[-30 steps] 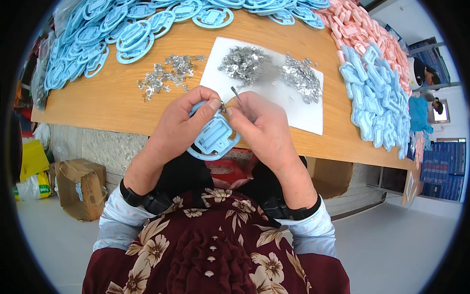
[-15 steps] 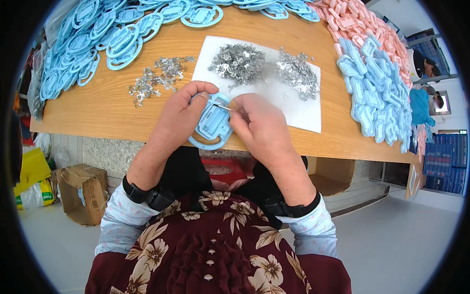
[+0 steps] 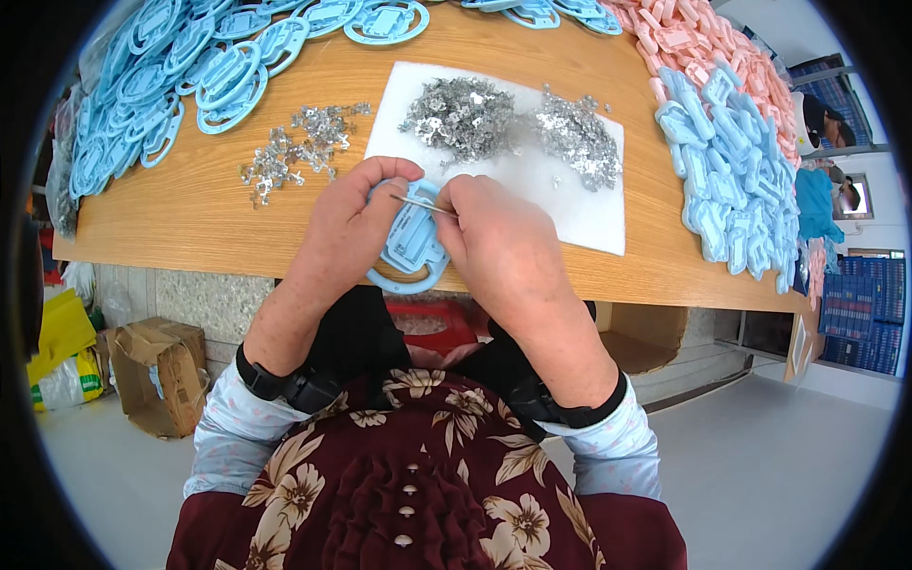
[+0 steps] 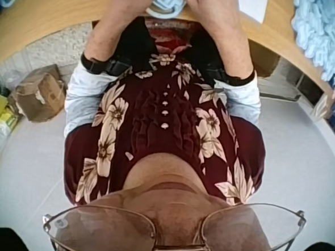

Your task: Assembling small metal clips or fasteners onto light blue plastic ring-shaped components at a production table.

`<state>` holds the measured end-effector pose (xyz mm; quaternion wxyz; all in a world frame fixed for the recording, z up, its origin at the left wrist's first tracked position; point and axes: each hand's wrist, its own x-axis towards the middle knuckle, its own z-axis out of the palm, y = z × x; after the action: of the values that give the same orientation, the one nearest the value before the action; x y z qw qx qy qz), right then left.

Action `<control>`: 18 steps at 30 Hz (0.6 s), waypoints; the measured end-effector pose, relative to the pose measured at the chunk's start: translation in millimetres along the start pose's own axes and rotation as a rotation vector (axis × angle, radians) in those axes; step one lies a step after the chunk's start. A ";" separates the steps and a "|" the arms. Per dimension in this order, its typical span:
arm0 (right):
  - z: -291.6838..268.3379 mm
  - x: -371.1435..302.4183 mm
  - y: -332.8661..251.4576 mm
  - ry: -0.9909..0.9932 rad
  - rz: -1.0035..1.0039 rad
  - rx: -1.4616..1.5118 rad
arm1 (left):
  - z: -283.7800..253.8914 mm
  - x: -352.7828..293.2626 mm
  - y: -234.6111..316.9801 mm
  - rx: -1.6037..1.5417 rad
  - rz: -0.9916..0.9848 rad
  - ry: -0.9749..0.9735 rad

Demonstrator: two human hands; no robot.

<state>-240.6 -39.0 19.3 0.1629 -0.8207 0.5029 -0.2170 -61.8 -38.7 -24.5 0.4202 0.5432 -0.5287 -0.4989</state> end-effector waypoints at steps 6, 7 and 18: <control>4.4 -5.1 8.6 0.030 0.126 0.205 | -1.0 -1.7 5.9 0.144 0.003 -0.016; 5.7 -9.7 10.6 0.057 0.175 0.257 | -1.1 -0.8 4.6 0.118 0.001 -0.016; 1.7 -26.3 8.9 -0.019 0.457 0.860 | -4.0 -7.3 18.0 -0.333 -0.107 -0.112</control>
<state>-257.0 -19.3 8.5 0.5354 -0.5495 0.5333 -0.3564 -60.3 -33.3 -5.5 0.4471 0.4650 -0.4315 -0.6306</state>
